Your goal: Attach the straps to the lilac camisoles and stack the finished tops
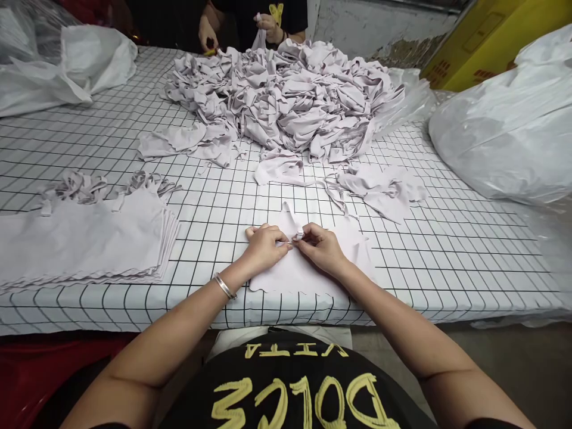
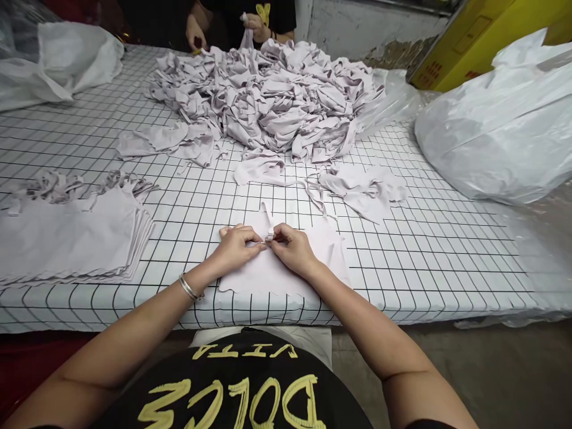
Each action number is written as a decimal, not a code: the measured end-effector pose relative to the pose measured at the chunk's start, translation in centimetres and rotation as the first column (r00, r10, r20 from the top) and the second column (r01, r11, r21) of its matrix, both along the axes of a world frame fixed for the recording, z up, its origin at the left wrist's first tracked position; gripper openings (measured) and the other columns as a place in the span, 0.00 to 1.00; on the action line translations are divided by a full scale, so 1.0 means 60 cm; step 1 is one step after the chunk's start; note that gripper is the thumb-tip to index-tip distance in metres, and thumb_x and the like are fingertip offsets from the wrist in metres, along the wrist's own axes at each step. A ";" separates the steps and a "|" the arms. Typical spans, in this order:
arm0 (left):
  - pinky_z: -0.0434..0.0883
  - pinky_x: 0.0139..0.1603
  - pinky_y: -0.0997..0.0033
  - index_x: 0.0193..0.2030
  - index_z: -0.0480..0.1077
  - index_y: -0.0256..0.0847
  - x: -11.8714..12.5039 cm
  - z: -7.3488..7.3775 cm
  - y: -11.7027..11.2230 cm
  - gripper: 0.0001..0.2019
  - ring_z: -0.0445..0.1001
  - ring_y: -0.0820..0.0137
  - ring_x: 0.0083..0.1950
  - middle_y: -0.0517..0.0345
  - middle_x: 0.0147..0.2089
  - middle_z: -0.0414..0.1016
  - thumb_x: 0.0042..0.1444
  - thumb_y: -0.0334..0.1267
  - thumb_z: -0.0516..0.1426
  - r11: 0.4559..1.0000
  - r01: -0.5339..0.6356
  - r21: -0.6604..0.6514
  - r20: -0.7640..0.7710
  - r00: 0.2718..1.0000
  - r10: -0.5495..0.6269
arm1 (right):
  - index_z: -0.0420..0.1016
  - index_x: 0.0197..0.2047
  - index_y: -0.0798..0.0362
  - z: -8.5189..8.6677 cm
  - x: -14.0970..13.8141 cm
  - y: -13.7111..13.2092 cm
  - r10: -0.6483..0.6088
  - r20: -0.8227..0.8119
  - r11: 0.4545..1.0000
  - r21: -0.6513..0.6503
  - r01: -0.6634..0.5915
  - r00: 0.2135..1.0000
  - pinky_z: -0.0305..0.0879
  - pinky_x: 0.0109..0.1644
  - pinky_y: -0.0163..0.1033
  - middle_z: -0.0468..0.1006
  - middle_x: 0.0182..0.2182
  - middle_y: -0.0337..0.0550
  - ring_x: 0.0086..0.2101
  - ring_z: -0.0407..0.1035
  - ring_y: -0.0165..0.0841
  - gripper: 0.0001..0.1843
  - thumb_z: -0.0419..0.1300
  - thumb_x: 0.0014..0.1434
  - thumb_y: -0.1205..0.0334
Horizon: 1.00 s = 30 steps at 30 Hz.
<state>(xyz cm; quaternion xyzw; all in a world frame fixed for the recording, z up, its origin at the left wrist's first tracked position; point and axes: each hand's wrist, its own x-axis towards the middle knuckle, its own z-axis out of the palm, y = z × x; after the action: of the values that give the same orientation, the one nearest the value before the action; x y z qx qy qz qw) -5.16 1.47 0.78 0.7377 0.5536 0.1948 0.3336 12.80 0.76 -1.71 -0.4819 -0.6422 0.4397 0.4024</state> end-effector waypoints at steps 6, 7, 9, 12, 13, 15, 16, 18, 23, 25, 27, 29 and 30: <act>0.50 0.50 0.57 0.28 0.75 0.43 -0.002 -0.002 0.000 0.10 0.68 0.65 0.43 0.60 0.34 0.77 0.55 0.44 0.59 1.000 0.008 0.008 -0.015 1.000 -0.008 | 0.68 0.31 0.51 0.001 -0.016 0.002 -0.015 -0.095 0.998 -0.058 0.010 0.995 0.68 0.39 0.39 0.74 0.30 0.38 0.33 0.70 0.31 0.06 0.64 0.52 0.64; 0.50 0.51 0.57 0.28 0.75 0.43 -0.002 -0.002 0.000 0.10 0.68 0.65 0.44 0.60 0.34 0.77 0.55 0.44 0.59 1.000 0.009 0.005 -0.013 1.000 -0.009 | 0.69 0.31 0.51 0.007 -0.017 0.004 -0.014 -0.136 0.995 -0.099 0.000 0.991 0.68 0.39 0.38 0.73 0.29 0.37 0.32 0.70 0.30 0.08 0.65 0.50 0.64; 0.50 0.51 0.56 0.29 0.75 0.43 -0.004 -0.003 0.001 0.08 0.68 0.64 0.44 0.61 0.35 0.77 0.55 0.43 0.59 1.000 0.016 0.004 -0.009 1.000 -0.016 | 0.70 0.33 0.52 0.024 -0.017 0.011 0.011 -0.237 0.971 -0.230 -0.068 0.971 0.67 0.37 0.38 0.73 0.29 0.36 0.30 0.69 0.29 0.11 0.68 0.47 0.64; 0.50 0.51 0.55 0.30 0.76 0.44 -0.002 -0.007 0.005 0.07 0.68 0.62 0.46 0.60 0.36 0.77 0.55 0.42 0.59 0.999 0.034 0.009 -0.017 0.999 -0.033 | 0.71 0.39 0.53 0.050 -0.019 0.034 0.034 -0.349 0.870 -0.450 -0.199 0.936 0.67 0.34 0.37 0.75 0.29 0.37 0.29 0.70 0.29 0.20 0.70 0.43 0.63; 0.51 0.51 0.54 0.31 0.76 0.44 -0.001 -0.008 0.006 0.07 0.68 0.62 0.46 0.59 0.37 0.77 0.55 0.42 0.59 0.999 0.037 0.008 -0.025 0.999 -0.037 | 0.72 0.40 0.53 0.056 -0.022 0.047 0.022 -0.361 0.847 -0.488 -0.209 0.932 0.66 0.32 0.36 0.75 0.28 0.37 0.27 0.69 0.28 0.20 0.71 0.42 0.63; 0.51 0.52 0.54 0.31 0.75 0.44 0.002 -0.009 0.010 0.07 0.68 0.61 0.47 0.59 0.38 0.77 0.55 0.44 0.60 0.999 0.054 0.001 -0.047 0.997 -0.054 | 0.72 0.36 0.54 0.064 -0.035 0.081 -0.029 -0.355 0.854 -0.494 -0.162 0.934 0.63 0.29 0.34 0.74 0.26 0.37 0.25 0.66 0.26 0.18 0.71 0.41 0.64; 0.51 0.52 0.54 0.31 0.75 0.43 0.002 -0.009 0.010 0.08 0.68 0.61 0.48 0.59 0.39 0.77 0.55 0.44 0.61 0.998 0.066 0.002 -0.064 0.996 -0.066 | 0.72 0.35 0.55 0.067 -0.043 0.101 -0.061 -0.338 0.871 -0.478 -0.116 0.939 0.62 0.28 0.33 0.74 0.25 0.37 0.24 0.65 0.26 0.17 0.71 0.41 0.63; 0.53 0.52 0.55 0.35 0.74 0.43 -0.004 -0.007 0.006 0.08 0.67 0.60 0.50 0.58 0.43 0.76 0.55 0.45 0.61 0.996 0.077 0.044 -0.114 0.991 -0.071 | 0.71 0.34 0.55 0.074 -0.054 0.142 -0.093 -0.234 0.897 -0.441 -0.020 0.968 0.61 0.29 0.34 0.74 0.26 0.38 0.26 0.66 0.27 0.16 0.71 0.43 0.62; 0.55 0.50 0.55 0.49 0.69 0.41 -0.062 0.005 -0.043 0.21 0.63 0.55 0.54 0.47 0.53 0.69 0.58 0.55 0.56 0.952 -0.153 0.265 -0.291 0.929 0.230 | 0.68 0.26 0.52 0.121 0.014 0.155 -0.187 0.560 0.975 0.008 0.221 0.807 0.58 0.33 0.37 0.72 0.23 0.41 0.31 0.67 0.35 0.15 0.67 0.50 0.52; 0.55 0.48 0.55 0.43 0.69 0.41 -0.081 0.004 -0.070 0.21 0.65 0.56 0.49 0.48 0.46 0.70 0.59 0.58 0.53 0.950 -0.197 0.242 -0.338 0.901 0.273 | 0.66 0.25 0.51 0.131 0.080 0.103 -0.285 0.707 0.952 0.130 0.277 0.647 0.56 0.31 0.38 0.71 0.22 0.43 0.30 0.67 0.36 0.20 0.64 0.52 0.44; 0.55 0.46 0.57 0.37 0.67 0.41 -0.087 0.000 -0.090 0.18 0.65 0.58 0.46 0.51 0.42 0.71 0.58 0.57 0.54 0.961 -0.184 0.205 -0.354 0.901 0.248 | 0.66 0.25 0.50 0.123 0.144 0.028 -0.137 0.774 0.949 -0.076 0.306 0.618 0.54 0.27 0.38 0.72 0.21 0.42 0.25 0.65 0.35 0.23 0.64 0.48 0.39; 0.55 0.46 0.58 0.33 0.65 0.42 -0.086 -0.003 -0.098 0.15 0.66 0.59 0.46 0.53 0.40 0.72 0.59 0.52 0.55 0.968 -0.151 0.199 -0.353 0.911 0.215 | 0.67 0.26 0.50 0.104 0.185 -0.048 -0.069 0.761 0.904 -0.226 0.364 0.645 0.55 0.25 0.38 0.73 0.22 0.41 0.23 0.65 0.34 0.22 0.67 0.43 0.41; 0.55 0.46 0.58 0.31 0.64 0.42 -0.087 -0.002 -0.099 0.13 0.67 0.60 0.44 0.54 0.38 0.72 0.60 0.49 0.54 0.971 -0.140 0.192 -0.348 0.916 0.201 | 0.67 0.27 0.50 0.094 0.196 -0.080 -0.098 0.735 0.889 -0.238 0.391 0.671 0.56 0.26 0.38 0.73 0.23 0.40 0.23 0.65 0.34 0.20 0.66 0.45 0.43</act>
<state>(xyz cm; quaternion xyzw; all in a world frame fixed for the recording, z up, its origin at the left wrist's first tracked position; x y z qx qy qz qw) -10.36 -4.45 0.66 0.7348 0.6503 0.1275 0.1450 24.56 -4.05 3.92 -0.7637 -0.5772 0.2771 0.0822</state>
